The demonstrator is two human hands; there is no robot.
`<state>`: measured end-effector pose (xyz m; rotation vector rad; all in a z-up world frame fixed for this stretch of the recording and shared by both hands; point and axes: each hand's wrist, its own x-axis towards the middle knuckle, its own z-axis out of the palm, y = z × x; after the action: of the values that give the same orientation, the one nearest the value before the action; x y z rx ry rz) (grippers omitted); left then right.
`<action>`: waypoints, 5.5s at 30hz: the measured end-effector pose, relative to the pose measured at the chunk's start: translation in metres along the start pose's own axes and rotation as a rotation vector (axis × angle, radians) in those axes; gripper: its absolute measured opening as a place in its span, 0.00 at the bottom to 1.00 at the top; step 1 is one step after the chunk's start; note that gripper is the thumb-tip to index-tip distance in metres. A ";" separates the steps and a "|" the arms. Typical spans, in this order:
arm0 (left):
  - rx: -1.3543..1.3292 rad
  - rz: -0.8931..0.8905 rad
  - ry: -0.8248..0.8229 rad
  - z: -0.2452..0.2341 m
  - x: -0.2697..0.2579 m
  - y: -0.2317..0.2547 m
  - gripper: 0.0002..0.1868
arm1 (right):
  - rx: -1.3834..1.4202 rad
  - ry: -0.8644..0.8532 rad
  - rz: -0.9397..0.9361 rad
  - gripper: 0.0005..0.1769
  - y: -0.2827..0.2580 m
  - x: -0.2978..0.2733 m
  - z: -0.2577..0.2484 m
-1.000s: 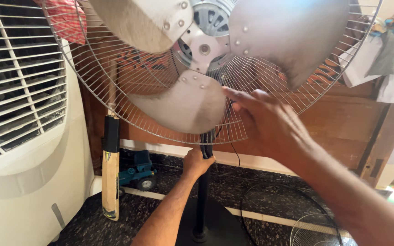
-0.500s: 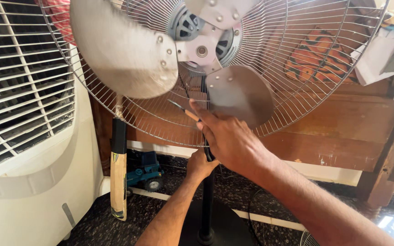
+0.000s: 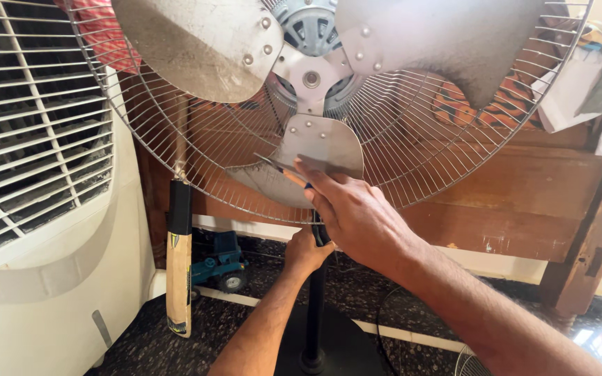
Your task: The person uses a screwdriver to loosen and tighten screws on the front grill of a standing fan. They repeatedly adjust the grill's position while working on the central hub area.
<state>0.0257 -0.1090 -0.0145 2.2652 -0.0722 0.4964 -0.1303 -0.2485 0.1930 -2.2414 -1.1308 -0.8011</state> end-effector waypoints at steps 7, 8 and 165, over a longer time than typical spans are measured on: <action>0.027 0.012 0.024 0.012 0.008 -0.013 0.27 | -0.036 -0.017 0.071 0.24 0.000 -0.005 -0.009; 0.029 0.009 0.024 0.013 0.008 -0.014 0.27 | -0.055 -0.021 0.100 0.24 0.000 -0.006 -0.010; -1.129 0.328 -0.419 -0.160 -0.048 0.195 0.22 | -0.804 0.212 0.165 0.30 -0.028 0.013 -0.073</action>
<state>-0.1113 -0.1302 0.2017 1.1955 -0.7457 0.0653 -0.1676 -0.2745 0.2576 -2.7201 -0.5496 -1.5817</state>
